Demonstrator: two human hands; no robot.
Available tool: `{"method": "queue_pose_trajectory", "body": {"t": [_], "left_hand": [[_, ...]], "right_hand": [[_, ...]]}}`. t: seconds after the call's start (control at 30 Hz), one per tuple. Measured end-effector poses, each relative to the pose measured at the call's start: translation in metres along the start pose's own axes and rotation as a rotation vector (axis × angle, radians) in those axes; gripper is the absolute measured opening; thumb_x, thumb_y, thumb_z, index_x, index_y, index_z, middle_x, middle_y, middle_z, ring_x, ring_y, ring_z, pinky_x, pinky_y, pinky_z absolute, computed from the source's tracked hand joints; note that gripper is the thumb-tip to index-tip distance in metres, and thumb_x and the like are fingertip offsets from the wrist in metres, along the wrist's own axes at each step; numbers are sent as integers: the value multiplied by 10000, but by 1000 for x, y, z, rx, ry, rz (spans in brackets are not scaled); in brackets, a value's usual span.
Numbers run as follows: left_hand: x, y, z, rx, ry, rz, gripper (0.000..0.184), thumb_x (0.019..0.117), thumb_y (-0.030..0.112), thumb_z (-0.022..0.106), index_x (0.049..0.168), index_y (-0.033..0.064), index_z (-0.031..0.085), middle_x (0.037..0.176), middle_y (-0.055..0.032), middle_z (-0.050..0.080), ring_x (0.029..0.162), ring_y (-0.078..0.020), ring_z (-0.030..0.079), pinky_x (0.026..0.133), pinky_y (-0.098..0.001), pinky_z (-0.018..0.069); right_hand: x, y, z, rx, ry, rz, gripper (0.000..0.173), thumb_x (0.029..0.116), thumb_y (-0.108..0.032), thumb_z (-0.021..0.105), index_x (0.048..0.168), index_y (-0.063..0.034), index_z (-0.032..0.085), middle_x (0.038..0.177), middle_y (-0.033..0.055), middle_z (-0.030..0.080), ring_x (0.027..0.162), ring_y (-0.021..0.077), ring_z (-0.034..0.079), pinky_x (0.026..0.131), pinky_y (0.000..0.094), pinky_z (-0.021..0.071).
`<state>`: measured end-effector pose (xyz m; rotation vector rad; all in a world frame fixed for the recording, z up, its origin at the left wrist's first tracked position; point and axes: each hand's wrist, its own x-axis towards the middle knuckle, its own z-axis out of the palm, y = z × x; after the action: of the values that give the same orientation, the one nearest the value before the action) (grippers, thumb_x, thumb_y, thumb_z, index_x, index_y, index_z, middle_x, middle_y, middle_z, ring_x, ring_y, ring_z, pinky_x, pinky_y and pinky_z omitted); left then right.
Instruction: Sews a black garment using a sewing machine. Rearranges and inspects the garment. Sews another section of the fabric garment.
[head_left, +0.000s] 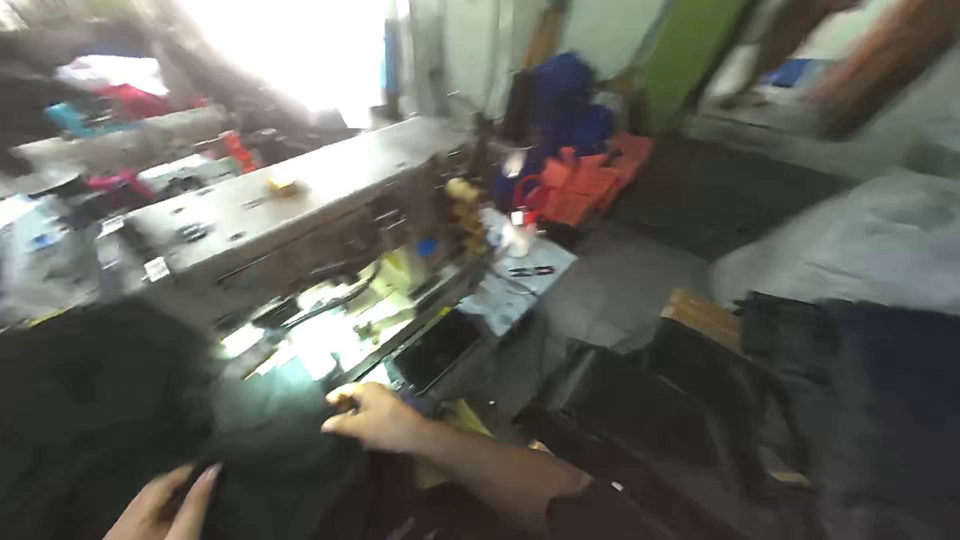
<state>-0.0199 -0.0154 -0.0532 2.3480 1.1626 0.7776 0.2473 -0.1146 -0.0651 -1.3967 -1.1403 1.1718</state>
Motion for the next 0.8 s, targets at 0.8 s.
{"method": "queue_pose_trajectory", "body": {"t": [0.8], "left_hand": [[-6,-21,5,-2,227,-93,227,948,304,665,967,90,736,877,12,676,758,-7,614,689,-164,519]], "right_hand": [[15,17,13,140,77,74,67,949,-110,704,963,-45,700,684,22,659,434,86,531,417,234,480]]}}
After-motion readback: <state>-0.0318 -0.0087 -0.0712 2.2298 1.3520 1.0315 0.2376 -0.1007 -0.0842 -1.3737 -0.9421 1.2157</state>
